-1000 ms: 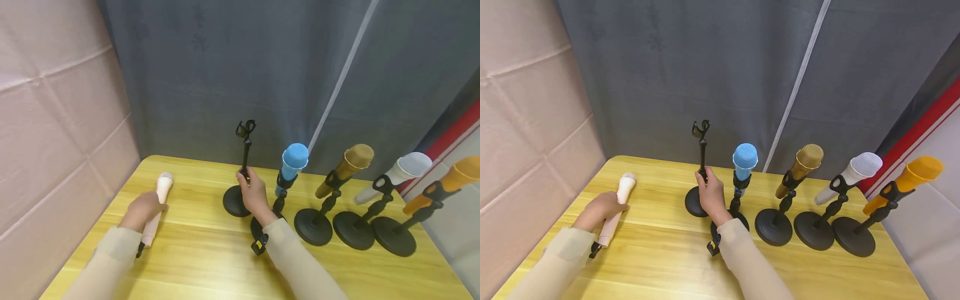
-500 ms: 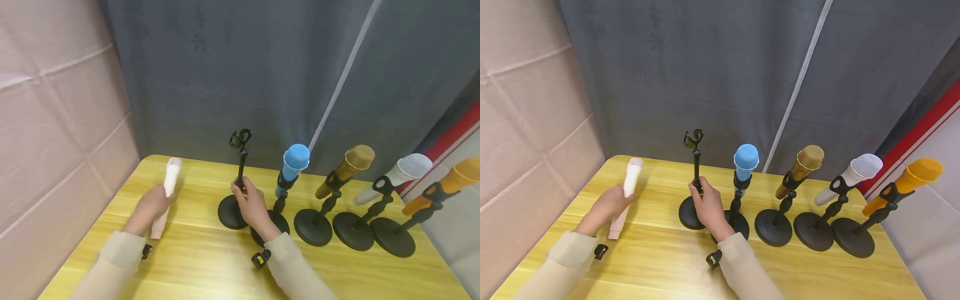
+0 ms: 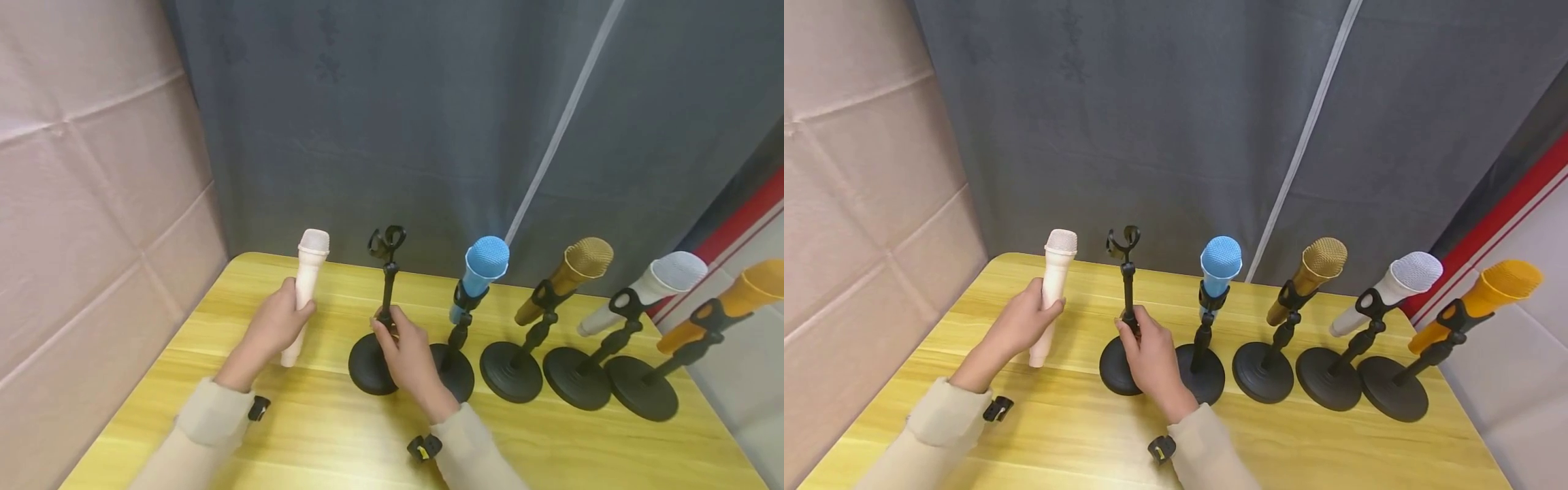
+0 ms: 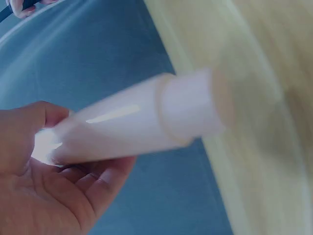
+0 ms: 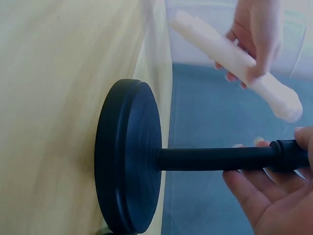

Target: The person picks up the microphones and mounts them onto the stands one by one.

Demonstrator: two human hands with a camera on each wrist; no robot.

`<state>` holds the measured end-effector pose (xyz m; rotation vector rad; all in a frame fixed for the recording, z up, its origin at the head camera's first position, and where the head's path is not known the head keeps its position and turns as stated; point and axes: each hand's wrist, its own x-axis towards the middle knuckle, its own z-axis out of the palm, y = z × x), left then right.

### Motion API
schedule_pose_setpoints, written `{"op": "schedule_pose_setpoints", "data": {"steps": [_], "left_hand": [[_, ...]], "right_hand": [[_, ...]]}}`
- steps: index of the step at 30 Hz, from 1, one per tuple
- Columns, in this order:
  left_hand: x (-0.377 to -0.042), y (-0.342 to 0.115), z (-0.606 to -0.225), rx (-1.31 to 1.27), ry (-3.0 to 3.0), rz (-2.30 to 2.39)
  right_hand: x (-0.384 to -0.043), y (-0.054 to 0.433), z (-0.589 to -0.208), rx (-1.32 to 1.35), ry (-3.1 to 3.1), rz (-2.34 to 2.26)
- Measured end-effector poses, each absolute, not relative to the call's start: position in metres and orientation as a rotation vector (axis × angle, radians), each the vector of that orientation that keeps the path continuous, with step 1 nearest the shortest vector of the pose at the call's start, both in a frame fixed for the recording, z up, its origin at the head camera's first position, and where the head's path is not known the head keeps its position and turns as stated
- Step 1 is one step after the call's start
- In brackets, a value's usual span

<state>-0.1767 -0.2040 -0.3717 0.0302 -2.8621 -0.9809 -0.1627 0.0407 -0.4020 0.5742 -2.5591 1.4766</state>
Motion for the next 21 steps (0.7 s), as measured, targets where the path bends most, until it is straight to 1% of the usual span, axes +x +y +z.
{"op": "schedule_pose_setpoints", "data": {"steps": [5,11,21], "left_hand": [[-0.178,-0.191,-0.36,0.012,-2.807,-1.007],[-0.175,-0.171,-0.346,-0.034,-2.769,-1.123],[-0.173,-0.14,-0.332,-0.147,-2.567,-1.323]], "right_hand": [[-0.153,0.04,-0.404,0.601,-2.544,1.39],[-0.141,0.039,-0.407,0.567,-2.509,1.304],[-0.125,0.041,-0.41,0.552,-2.441,1.267]]}}
